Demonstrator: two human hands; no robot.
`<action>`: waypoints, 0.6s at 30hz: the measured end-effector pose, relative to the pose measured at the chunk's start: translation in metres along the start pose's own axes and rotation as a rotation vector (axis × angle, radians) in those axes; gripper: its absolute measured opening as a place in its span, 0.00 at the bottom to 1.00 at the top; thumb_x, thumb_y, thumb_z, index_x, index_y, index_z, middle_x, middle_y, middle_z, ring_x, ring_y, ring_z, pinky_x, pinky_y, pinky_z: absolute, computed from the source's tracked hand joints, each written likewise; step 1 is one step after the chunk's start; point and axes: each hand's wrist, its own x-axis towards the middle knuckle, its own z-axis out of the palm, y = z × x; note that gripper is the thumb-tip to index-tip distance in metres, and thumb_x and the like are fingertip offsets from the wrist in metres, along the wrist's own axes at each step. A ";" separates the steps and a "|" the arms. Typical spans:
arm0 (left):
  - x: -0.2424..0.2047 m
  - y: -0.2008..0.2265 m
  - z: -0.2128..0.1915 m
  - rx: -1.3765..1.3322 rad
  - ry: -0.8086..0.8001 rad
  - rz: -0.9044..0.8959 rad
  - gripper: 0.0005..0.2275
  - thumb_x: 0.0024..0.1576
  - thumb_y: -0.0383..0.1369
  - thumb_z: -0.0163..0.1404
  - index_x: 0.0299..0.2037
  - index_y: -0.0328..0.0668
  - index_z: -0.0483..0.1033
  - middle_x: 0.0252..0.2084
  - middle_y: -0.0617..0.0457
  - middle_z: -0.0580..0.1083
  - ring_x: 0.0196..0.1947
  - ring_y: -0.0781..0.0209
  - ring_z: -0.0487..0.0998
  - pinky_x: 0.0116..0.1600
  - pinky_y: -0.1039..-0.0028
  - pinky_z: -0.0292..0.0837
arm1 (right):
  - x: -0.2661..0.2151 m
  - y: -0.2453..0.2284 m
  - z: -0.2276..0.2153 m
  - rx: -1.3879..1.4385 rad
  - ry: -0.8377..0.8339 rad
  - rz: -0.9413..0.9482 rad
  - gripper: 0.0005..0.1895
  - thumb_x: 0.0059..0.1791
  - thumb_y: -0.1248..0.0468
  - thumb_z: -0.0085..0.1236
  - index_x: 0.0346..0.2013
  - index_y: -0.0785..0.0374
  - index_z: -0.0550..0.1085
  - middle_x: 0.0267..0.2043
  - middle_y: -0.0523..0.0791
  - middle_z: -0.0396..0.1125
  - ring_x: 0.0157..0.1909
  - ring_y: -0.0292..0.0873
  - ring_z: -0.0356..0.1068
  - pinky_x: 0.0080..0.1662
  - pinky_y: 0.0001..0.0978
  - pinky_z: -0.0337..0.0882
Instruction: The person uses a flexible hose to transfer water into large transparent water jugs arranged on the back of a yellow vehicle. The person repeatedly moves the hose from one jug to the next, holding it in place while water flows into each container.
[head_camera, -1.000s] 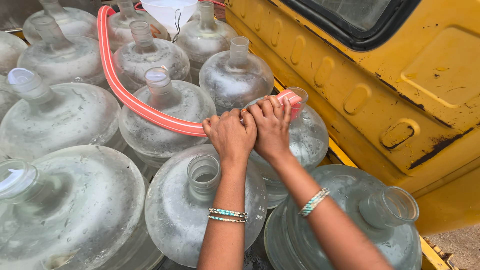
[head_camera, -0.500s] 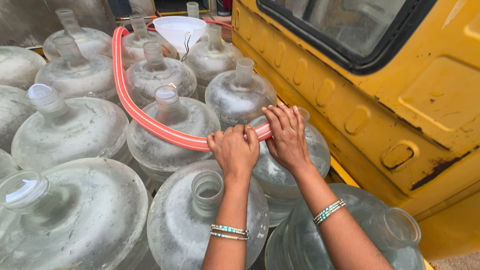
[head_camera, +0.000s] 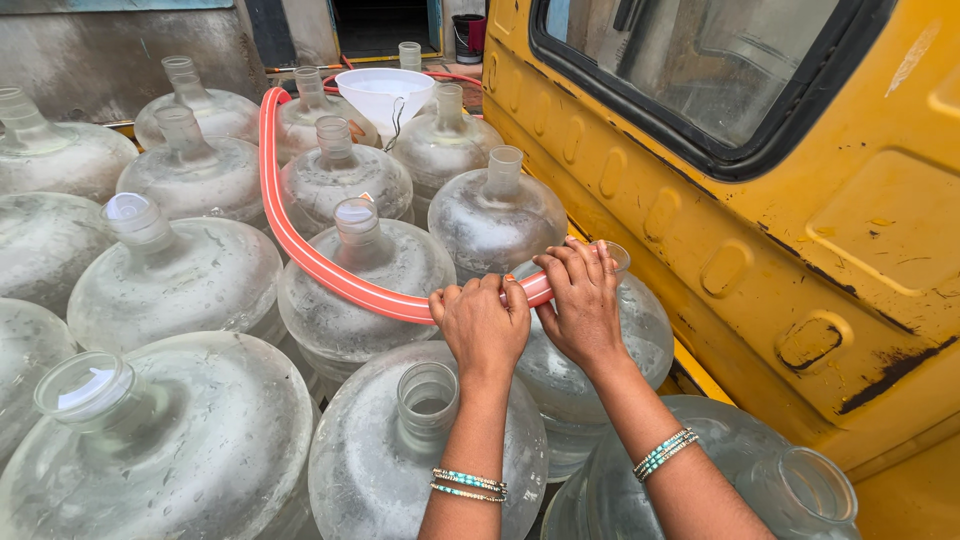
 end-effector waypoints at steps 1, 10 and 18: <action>0.000 0.000 0.000 -0.002 0.011 0.005 0.16 0.59 0.38 0.45 0.27 0.39 0.83 0.27 0.45 0.78 0.32 0.43 0.75 0.58 0.51 0.59 | 0.000 -0.001 0.000 0.007 0.009 -0.006 0.31 0.41 0.62 0.63 0.59 0.58 0.69 0.62 0.50 0.62 0.71 0.55 0.55 0.72 0.59 0.44; 0.000 0.001 -0.003 -0.021 -0.027 -0.016 0.18 0.60 0.40 0.44 0.27 0.39 0.83 0.27 0.45 0.79 0.35 0.43 0.76 0.60 0.50 0.57 | 0.000 -0.008 0.004 0.047 0.006 -0.124 0.46 0.42 0.63 0.61 0.74 0.63 0.56 0.73 0.48 0.59 0.73 0.52 0.55 0.73 0.61 0.41; 0.001 0.002 -0.004 -0.056 -0.030 -0.023 0.21 0.62 0.43 0.41 0.25 0.39 0.82 0.27 0.45 0.78 0.35 0.43 0.75 0.60 0.49 0.57 | 0.000 -0.013 0.006 -0.066 -0.045 -0.101 0.39 0.42 0.60 0.61 0.68 0.57 0.64 0.70 0.48 0.59 0.73 0.51 0.53 0.72 0.58 0.40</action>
